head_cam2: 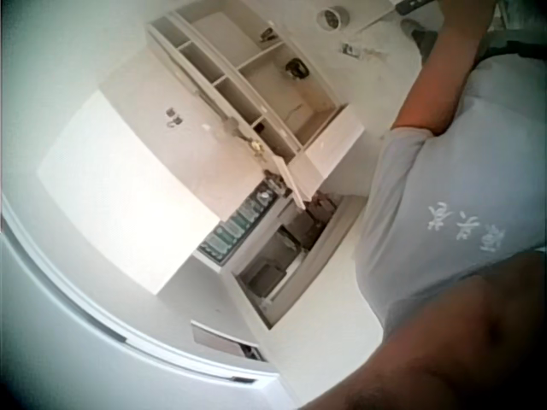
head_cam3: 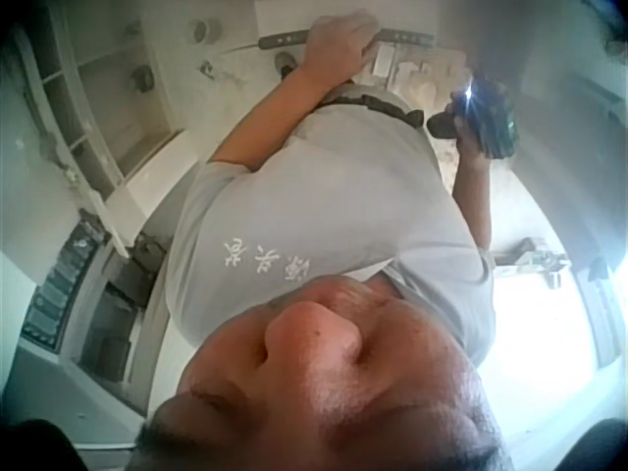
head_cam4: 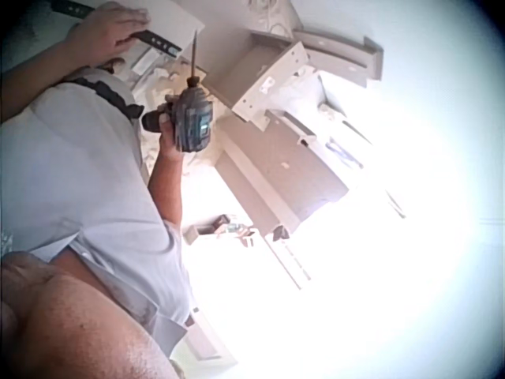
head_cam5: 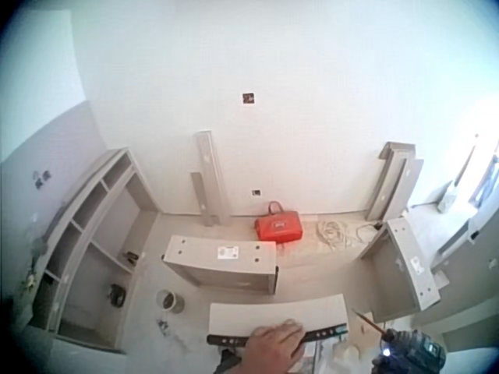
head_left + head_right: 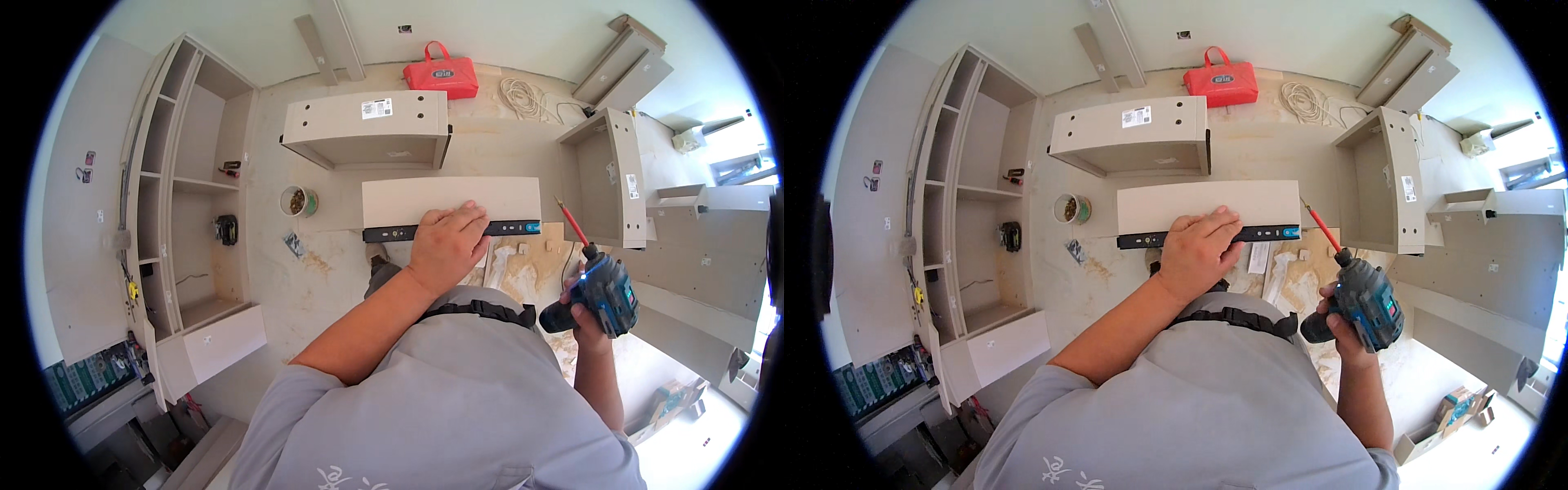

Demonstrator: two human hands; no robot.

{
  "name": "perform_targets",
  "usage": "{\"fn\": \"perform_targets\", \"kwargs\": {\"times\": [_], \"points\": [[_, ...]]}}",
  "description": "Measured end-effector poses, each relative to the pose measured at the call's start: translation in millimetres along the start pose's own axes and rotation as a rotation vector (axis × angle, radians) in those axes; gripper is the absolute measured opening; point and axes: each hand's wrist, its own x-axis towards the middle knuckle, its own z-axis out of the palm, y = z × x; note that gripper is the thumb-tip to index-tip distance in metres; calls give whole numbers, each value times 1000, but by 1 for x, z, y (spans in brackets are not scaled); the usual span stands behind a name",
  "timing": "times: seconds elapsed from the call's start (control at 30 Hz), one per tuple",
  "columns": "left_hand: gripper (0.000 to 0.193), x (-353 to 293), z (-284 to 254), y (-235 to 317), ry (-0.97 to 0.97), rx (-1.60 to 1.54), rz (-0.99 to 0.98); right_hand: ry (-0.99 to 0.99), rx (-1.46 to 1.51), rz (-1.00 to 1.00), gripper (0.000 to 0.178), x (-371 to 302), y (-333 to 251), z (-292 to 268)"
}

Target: The person unpacks metal drawer slides, aligns them against the side of a wooden drawer, and secures them by driving screws with a power drill.

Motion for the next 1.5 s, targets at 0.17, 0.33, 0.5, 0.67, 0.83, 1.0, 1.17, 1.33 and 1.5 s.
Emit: {"fn": "perform_targets", "kwargs": {"times": [0.17,0.33,0.5,0.67,0.83,1.0,1.17,1.33,1.5], "points": [[32,1,0,-1,-14,3,-11,-84,-54,32,59,3,-9,-11],[33,1,3,-2,0,14,0,-108,-232,174,54,15,-60,-20],[31,2,6,-3,43,41,33,-142,-412,240,52,25,-88,-31],[31,4,7,-2,42,49,41,-152,-593,235,48,37,-100,-21],[31,1,11,-6,57,52,70,-225,-641,215,46,48,-103,-18],[31,2,11,-6,68,51,75,-246,-691,240,43,58,-113,-11],[30,2,10,-7,61,49,77,-287,-821,266,38,65,-123,-5],[30,2,11,-7,64,49,73,-364,-1052,276,40,82,-140,6],[30,2,9,-7,65,33,75,-537,-1424,353,37,118,-188,61]]}}
